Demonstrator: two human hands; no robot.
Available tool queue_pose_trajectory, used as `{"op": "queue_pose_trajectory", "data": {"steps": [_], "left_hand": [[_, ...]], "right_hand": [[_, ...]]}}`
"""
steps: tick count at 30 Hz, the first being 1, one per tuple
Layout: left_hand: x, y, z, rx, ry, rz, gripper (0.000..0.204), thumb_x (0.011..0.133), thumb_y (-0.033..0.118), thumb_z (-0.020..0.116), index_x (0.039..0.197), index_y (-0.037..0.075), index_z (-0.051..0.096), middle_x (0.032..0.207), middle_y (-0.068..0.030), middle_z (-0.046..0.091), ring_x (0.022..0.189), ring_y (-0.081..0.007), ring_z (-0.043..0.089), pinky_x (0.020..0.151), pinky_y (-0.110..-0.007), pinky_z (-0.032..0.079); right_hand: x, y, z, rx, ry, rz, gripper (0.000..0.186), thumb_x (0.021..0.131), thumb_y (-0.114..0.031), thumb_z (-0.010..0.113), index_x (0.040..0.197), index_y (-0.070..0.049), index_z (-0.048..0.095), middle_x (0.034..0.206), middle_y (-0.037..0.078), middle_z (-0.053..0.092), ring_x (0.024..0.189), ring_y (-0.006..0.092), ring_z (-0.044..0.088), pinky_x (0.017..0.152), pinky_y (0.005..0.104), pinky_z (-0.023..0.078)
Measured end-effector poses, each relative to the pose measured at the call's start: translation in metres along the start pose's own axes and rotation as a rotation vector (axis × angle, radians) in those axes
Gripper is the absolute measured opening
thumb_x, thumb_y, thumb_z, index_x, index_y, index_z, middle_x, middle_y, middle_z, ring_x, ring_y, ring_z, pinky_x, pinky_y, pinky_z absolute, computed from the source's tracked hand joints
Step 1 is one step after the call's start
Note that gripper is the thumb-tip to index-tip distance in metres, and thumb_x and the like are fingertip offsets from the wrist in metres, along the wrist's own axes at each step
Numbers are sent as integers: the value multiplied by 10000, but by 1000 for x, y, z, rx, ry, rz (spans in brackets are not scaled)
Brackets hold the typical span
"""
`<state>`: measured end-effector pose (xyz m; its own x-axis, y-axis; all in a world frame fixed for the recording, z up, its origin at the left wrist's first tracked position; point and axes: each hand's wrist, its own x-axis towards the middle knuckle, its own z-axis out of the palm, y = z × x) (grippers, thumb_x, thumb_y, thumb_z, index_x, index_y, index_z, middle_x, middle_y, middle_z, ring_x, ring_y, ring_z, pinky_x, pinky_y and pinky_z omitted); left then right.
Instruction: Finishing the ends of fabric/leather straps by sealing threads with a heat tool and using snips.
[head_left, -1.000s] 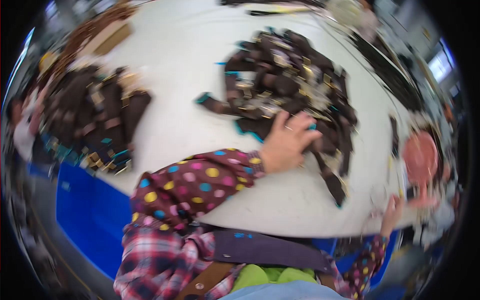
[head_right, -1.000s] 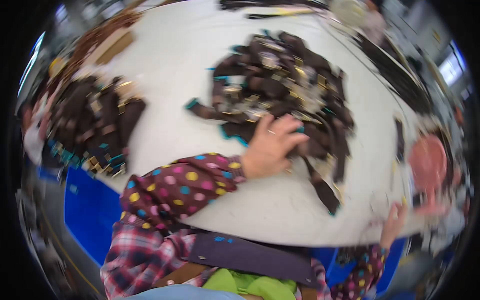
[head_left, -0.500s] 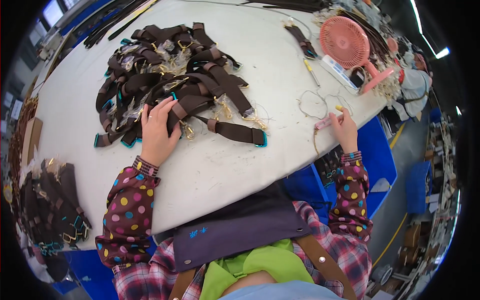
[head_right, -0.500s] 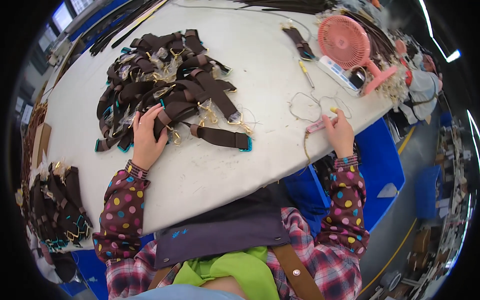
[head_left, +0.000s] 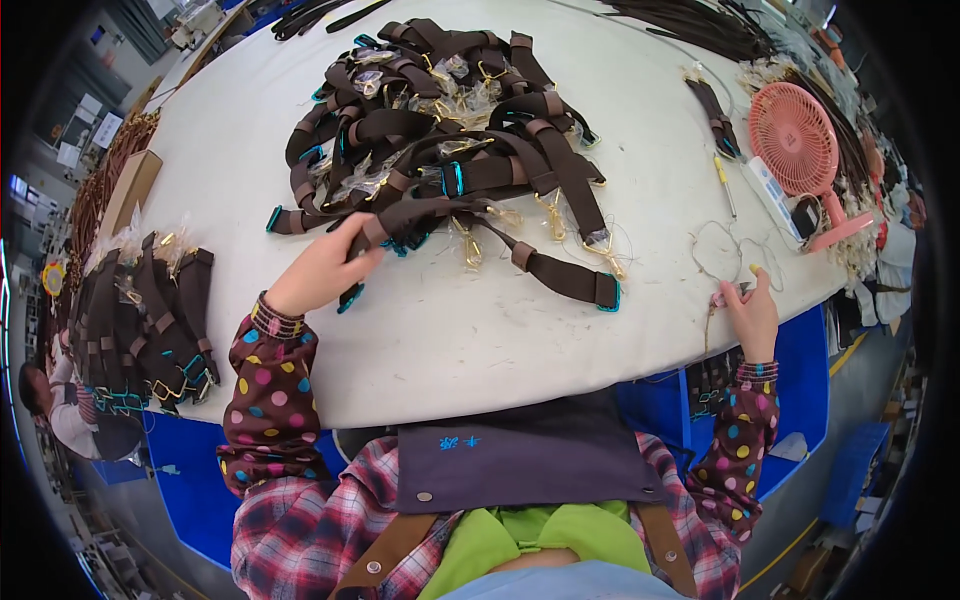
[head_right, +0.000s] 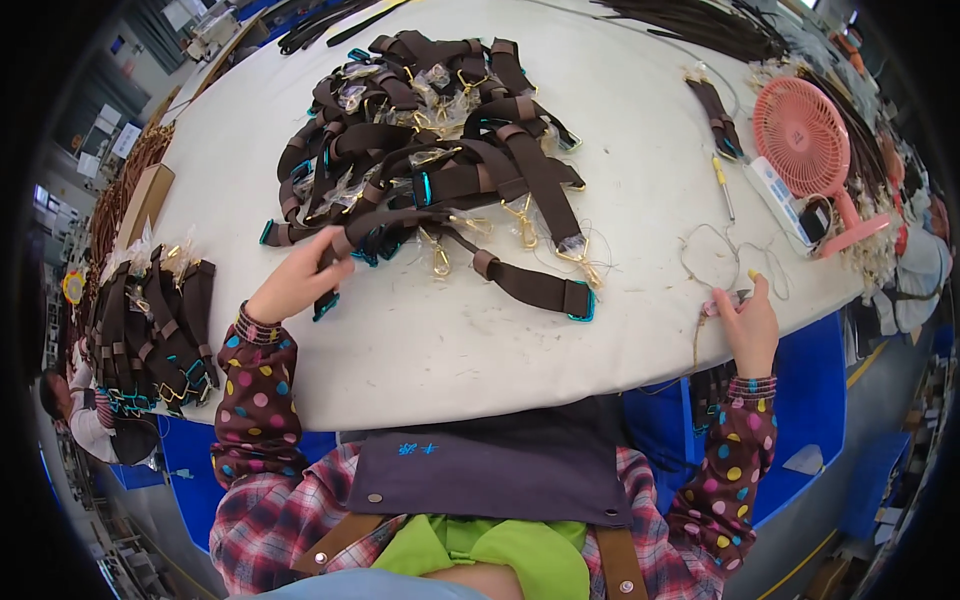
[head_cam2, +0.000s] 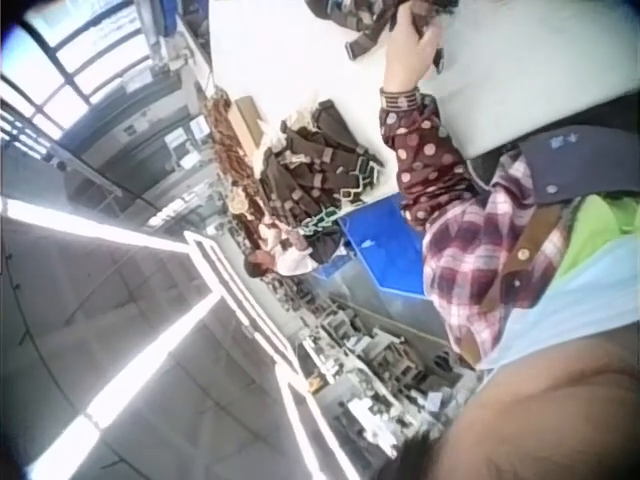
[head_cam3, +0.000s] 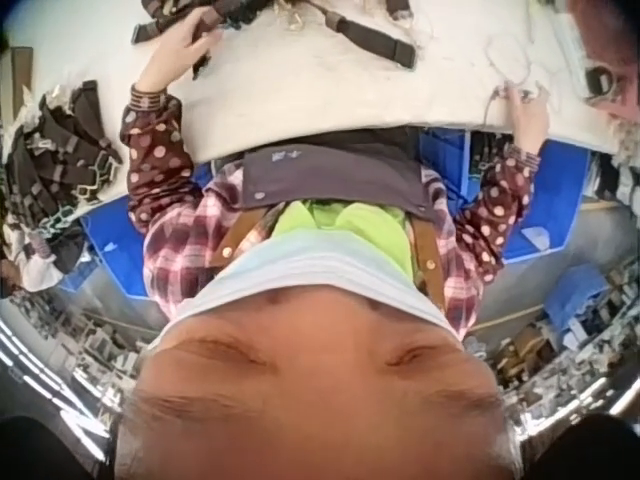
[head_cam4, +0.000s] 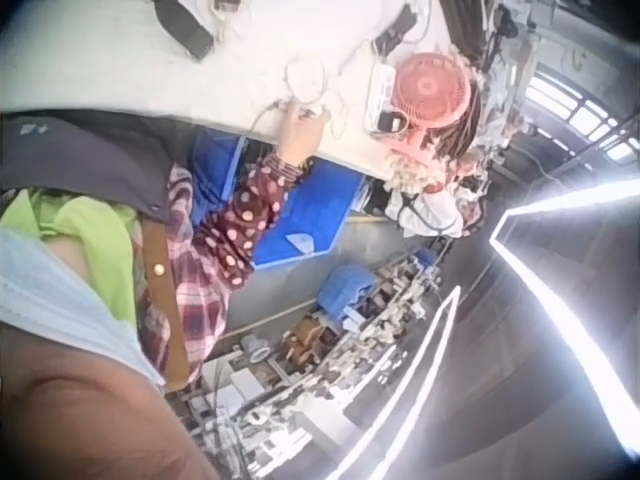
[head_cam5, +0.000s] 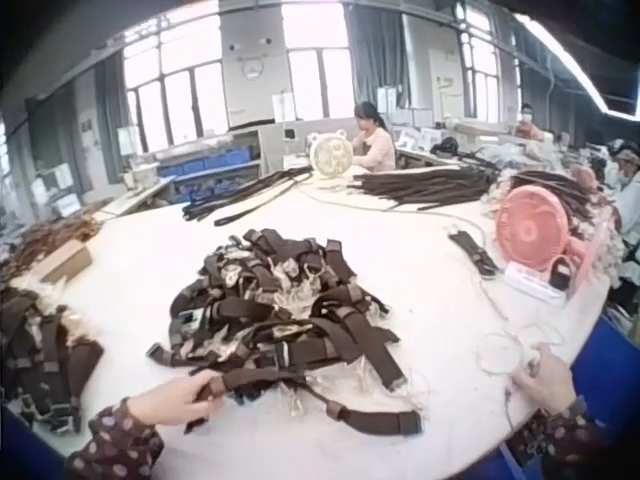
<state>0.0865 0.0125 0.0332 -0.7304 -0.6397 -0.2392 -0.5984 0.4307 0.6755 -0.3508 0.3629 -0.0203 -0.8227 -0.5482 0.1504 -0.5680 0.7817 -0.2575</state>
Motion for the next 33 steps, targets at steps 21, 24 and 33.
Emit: {"op": "queue_pose_trajectory", "data": {"steps": [21,24,33], "left_hand": [[53,51,72,499,207,559,360,704,119,736,1022,63,577,912,-72,554,897,-252,558,743,-353,483],[54,49,85,396,241,564,387,678,102,740,1011,67,547,901,-83,554,875,-273,578,723,-359,493],[29,43,62,141,3,340,493,778,222,780,1179,45,554,975,-124,553,860,-281,611,727,-370,509]], "right_hand": [[-31,35,-20,108,-136,-3,532,826,-83,645,1314,4,451,755,92,588,669,207,611,626,351,487],[-34,43,-33,266,-63,33,359,916,-58,536,1266,5,489,801,68,608,703,127,602,599,279,468],[-15,-150,-33,1066,-529,-260,287,975,-64,479,1259,-26,475,908,-2,515,703,39,428,626,204,374]]}}
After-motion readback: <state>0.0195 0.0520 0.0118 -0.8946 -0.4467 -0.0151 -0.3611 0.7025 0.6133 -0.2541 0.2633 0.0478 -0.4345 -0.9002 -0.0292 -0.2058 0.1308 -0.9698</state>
